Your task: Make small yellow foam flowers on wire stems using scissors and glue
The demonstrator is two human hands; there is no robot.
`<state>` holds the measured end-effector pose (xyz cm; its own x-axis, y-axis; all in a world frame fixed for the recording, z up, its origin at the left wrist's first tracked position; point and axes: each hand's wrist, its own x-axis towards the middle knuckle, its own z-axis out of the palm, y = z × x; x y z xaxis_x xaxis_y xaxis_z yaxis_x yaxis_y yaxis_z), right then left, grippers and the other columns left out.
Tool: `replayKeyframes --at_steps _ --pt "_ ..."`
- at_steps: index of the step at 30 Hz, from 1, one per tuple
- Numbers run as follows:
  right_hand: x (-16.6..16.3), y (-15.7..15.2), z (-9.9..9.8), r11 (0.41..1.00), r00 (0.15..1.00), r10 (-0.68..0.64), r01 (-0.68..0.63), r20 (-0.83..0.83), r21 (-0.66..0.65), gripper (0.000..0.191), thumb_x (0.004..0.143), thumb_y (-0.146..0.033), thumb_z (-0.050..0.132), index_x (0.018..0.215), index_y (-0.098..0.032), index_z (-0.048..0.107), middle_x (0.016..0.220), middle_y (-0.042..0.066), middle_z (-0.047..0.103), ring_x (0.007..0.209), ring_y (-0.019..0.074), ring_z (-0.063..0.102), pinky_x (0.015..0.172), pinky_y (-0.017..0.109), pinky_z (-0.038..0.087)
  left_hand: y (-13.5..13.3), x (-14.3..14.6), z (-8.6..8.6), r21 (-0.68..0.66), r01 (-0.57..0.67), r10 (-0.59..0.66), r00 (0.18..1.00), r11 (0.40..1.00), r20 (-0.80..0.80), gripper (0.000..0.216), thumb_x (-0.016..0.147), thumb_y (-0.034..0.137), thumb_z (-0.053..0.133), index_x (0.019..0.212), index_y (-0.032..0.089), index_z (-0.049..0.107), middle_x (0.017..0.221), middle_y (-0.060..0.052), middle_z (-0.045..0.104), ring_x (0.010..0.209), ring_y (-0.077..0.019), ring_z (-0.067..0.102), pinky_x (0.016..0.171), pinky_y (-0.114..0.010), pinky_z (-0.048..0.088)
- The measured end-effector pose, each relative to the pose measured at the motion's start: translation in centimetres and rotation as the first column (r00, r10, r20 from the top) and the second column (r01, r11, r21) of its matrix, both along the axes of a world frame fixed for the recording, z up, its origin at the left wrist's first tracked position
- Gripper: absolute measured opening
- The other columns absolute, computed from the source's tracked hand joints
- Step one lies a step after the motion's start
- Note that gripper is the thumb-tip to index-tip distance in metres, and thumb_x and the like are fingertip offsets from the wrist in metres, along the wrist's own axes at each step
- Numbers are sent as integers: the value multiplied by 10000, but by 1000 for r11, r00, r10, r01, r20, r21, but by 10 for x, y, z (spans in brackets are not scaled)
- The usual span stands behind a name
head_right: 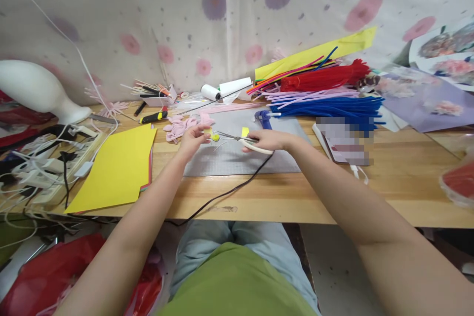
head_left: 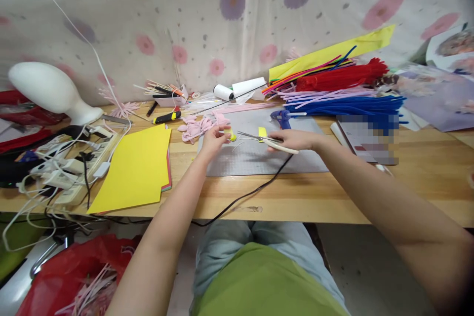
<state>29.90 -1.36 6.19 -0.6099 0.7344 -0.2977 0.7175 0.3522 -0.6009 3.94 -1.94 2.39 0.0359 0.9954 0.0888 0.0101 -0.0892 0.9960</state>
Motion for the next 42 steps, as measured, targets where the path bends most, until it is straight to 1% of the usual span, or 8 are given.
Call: replayKeyframes --at_steps 3,7,10,15,22,27,32,42 --pt "-10 14 0 998 998 57 -57 3 -23 584 640 -696 546 843 -150 593 784 35 566 720 168 495 616 265 327 -4 -7 3 -6 17 -17 1000 1000 -4 334 564 237 723 872 149 627 668 11 625 614 -84 564 594 -238 519" --pt "-17 23 4 978 991 127 -132 -40 -164 577 642 -708 541 761 -144 561 627 -4 485 574 101 430 554 253 319 -5 -11 4 -12 43 -44 999 999 -22 374 556 265 733 895 147 629 666 7 627 627 -96 572 595 -249 519" --pt "-24 27 8 965 992 89 -108 -88 -239 577 602 -701 591 759 -148 548 616 -13 467 550 83 417 525 242 335 -4 -11 5 -18 77 -78 995 997 -56 394 555 285 742 907 146 632 702 -11 644 639 -105 577 588 -254 514" --pt "-33 34 10 947 996 39 -62 -80 -314 572 542 -665 672 752 -146 557 590 -25 455 526 73 414 490 232 342 -6 -8 7 -28 114 -116 991 993 -62 398 564 282 736 923 142 637 745 -22 653 638 -99 574 596 -259 520" --pt "-35 35 6 932 991 -15 -33 -129 -362 538 541 -633 703 714 -151 540 556 -38 439 487 57 396 451 219 330 -9 -3 4 -53 53 -52 998 997 28 429 551 262 735 947 137 626 813 -32 671 675 -108 609 602 -252 527" --pt "-34 33 6 917 990 -36 -23 -139 -398 543 526 -627 715 717 -151 534 552 -42 439 474 51 390 437 209 322 -7 1 -1 -73 25 -22 999 997 39 442 554 256 732 966 141 622 783 -36 675 698 -133 642 581 -238 518" --pt "-31 33 7 927 993 -16 -31 -121 -373 538 540 -628 705 716 -148 538 544 -42 443 460 49 388 432 212 308 -8 5 -4 -62 4 -1 999 998 41 449 551 253 730 972 149 612 834 -41 682 700 -139 652 562 -234 517" --pt "-30 37 6 942 996 3 -33 -89 -335 571 512 -680 682 689 -152 555 565 -19 481 482 65 401 460 233 316 -9 6 -5 -82 7 -3 999 997 42 468 548 252 725 992 150 620 837 -47 687 689 -129 631 577 -243 518"
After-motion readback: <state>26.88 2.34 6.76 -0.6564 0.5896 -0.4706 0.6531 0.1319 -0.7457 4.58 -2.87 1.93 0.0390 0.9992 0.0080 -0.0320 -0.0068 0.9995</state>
